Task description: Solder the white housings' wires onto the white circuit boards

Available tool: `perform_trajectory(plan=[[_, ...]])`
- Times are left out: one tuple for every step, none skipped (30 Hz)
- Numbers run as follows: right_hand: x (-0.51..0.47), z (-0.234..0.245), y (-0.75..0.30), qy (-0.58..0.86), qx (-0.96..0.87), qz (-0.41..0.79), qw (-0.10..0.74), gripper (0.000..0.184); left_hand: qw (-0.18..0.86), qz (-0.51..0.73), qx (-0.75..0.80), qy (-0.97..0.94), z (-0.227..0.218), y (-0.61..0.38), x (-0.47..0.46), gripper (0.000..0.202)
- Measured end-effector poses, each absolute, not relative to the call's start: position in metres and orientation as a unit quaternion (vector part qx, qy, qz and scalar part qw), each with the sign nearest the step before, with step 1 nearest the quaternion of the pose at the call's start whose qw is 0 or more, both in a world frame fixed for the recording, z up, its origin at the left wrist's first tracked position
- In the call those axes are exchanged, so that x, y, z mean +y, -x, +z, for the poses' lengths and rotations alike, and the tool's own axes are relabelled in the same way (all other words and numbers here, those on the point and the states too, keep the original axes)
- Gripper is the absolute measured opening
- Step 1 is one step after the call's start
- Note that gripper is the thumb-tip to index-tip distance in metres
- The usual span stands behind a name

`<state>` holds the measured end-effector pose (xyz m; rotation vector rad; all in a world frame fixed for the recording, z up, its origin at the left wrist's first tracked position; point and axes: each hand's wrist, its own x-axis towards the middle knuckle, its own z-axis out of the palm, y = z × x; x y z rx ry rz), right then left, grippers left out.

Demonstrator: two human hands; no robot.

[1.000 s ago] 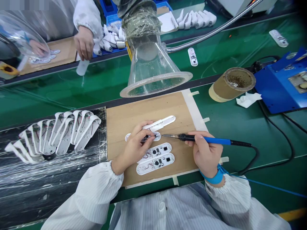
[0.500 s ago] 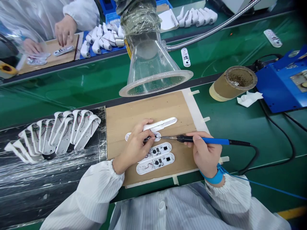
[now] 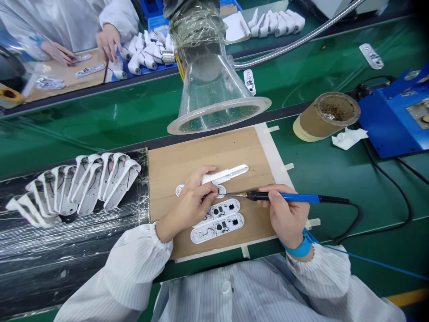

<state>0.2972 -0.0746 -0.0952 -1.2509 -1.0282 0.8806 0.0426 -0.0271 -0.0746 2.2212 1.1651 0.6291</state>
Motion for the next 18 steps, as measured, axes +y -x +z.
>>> perform_trajectory(plan=[[-0.0747,-0.0955,-0.2974,0.540,-0.444,0.379,0.606,0.017,0.275,0.232,0.433,-0.827,-0.0744,-0.0426,-0.0269,0.021],[-0.0749,-0.0958,-0.2976,0.539,-0.445,0.378,0.607,0.017,0.276,0.230,0.433,-0.827,-0.0742,-0.0428,-0.0267,0.021],[-0.0750,-0.0961,-0.2977,0.539,-0.446,0.377,0.607,0.017,0.276,0.229,0.434,-0.827,-0.0740,-0.0429,-0.0265,0.021],[-0.0752,-0.0964,-0.2978,0.538,-0.448,0.378,0.606,0.017,0.276,0.228,0.435,-0.826,-0.0736,-0.0431,-0.0264,0.021],[-0.0754,-0.0965,-0.2978,0.538,-0.449,0.379,0.604,0.017,0.276,0.228,0.436,-0.826,-0.0732,-0.0433,-0.0263,0.021],[-0.0756,-0.0966,-0.2977,0.539,-0.451,0.380,0.602,0.018,0.276,0.227,0.436,-0.826,-0.0728,-0.0435,-0.0262,0.021],[-0.0758,-0.0967,-0.2976,0.540,-0.452,0.379,0.600,0.018,0.276,0.227,0.436,-0.826,-0.0723,-0.0437,-0.0262,0.021],[-0.0760,-0.0966,-0.2974,0.542,-0.453,0.377,0.599,0.017,0.276,0.227,0.436,-0.826,-0.0719,-0.0438,-0.0261,0.021],[-0.0762,-0.0966,-0.2973,0.543,-0.454,0.375,0.598,0.017,0.277,0.226,0.434,-0.827,-0.0715,-0.0440,-0.0261,0.021],[-0.0764,-0.0965,-0.2972,0.545,-0.455,0.373,0.597,0.017,0.278,0.225,0.433,-0.827,-0.0711,-0.0441,-0.0261,0.021],[-0.0765,-0.0965,-0.2971,0.546,-0.456,0.371,0.597,0.017,0.278,0.224,0.433,-0.828,-0.0709,-0.0442,-0.0260,0.021],[-0.0765,-0.0965,-0.2971,0.547,-0.456,0.370,0.596,0.018,0.278,0.222,0.433,-0.828,-0.0706,-0.0443,-0.0259,0.021],[-0.0765,-0.0966,-0.2972,0.548,-0.457,0.368,0.595,0.018,0.277,0.221,0.434,-0.828,-0.0704,-0.0445,-0.0258,0.021],[-0.0765,-0.0968,-0.2972,0.550,-0.458,0.367,0.594,0.018,0.276,0.219,0.435,-0.828,-0.0703,-0.0447,-0.0257,0.021],[-0.0764,-0.0969,-0.2973,0.551,-0.459,0.367,0.592,0.018,0.275,0.219,0.436,-0.828,-0.0701,-0.0448,-0.0255,0.021],[-0.0762,-0.0970,-0.2973,0.551,-0.460,0.368,0.591,0.018,0.274,0.219,0.437,-0.828,-0.0699,-0.0450,-0.0254,0.021],[-0.0759,-0.0969,-0.2973,0.551,-0.460,0.369,0.590,0.018,0.273,0.220,0.438,-0.828,-0.0698,-0.0452,-0.0253,0.021],[-0.0757,-0.0966,-0.2972,0.550,-0.461,0.370,0.590,0.018,0.273,0.220,0.438,-0.828,-0.0696,-0.0453,-0.0253,0.020]])
